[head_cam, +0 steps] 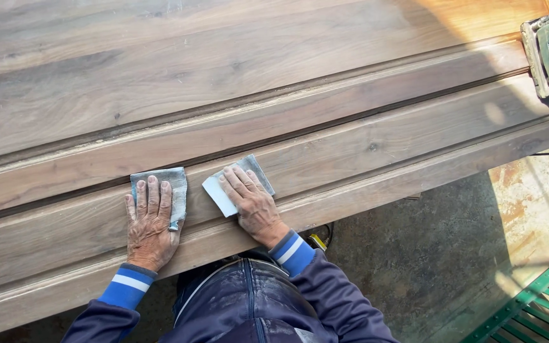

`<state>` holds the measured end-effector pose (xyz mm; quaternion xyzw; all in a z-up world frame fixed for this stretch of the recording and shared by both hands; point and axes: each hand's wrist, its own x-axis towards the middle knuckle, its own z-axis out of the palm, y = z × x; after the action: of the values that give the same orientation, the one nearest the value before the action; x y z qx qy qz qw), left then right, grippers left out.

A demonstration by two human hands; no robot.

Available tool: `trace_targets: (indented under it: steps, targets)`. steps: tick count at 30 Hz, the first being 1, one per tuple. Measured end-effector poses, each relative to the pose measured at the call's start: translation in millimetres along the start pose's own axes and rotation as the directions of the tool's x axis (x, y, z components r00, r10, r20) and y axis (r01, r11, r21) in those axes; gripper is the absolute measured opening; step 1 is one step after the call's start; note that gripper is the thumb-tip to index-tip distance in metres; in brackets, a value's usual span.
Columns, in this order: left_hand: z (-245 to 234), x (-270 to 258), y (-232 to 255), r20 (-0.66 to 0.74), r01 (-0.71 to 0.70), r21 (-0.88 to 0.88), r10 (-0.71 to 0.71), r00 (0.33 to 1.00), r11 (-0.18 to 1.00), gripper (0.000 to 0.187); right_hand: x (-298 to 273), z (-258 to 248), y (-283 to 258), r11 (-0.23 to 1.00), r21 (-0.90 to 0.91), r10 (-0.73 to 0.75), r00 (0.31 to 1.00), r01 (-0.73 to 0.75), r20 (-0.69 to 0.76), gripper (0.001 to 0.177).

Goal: Sanding a wooden door by hand using sandpaper.

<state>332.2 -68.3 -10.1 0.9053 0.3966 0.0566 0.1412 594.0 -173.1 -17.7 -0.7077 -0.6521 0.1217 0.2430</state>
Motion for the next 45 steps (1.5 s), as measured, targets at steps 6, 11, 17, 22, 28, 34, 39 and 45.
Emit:
trace_targets:
  steps: [6,11,17,22,28,34,39,45]
  targets:
    - [3,-1,-2,0.009,0.005,-0.005,-0.005,1.000,1.000,0.076,-62,-61,211,0.841,-0.211,0.496,0.866,-0.498,-0.067,0.056]
    - [4,-1,-3,0.010,0.022,-0.002,-0.022,1.000,1.000,0.078,-65,-77,172,0.873,-0.266,0.352,0.906,-0.408,-0.234,0.056]
    - [3,-1,-3,0.000,0.006,0.012,-0.006,1.000,1.000,0.077,-61,-27,54,0.994,-0.091,0.054,0.999,-0.054,-0.008,0.062]
    - [2,0,-3,0.009,0.010,0.007,-0.010,1.000,1.000,0.078,-85,-97,180,0.934,-0.304,0.181,0.982,-0.190,-0.059,0.051]
    - [4,0,0,0.026,0.037,0.013,-0.037,0.999,0.999,0.078,-67,-55,112,0.887,-0.368,0.236,0.959,-0.279,-0.160,0.064]
    - [1,1,1,0.026,0.019,0.024,-0.020,0.999,1.000,0.079,-63,-77,138,0.984,-0.164,0.070,0.997,-0.065,0.029,0.055]
    - [2,0,0,-0.003,0.019,-0.009,-0.019,1.000,1.000,0.078,-53,-103,163,0.846,-0.058,0.512,0.838,-0.530,-0.187,0.038]
    - [-2,1,-1,-0.002,0.002,-0.002,-0.002,1.000,1.000,0.079,-15,-31,25,1.000,-0.016,0.016,1.000,-0.017,-0.008,0.060]
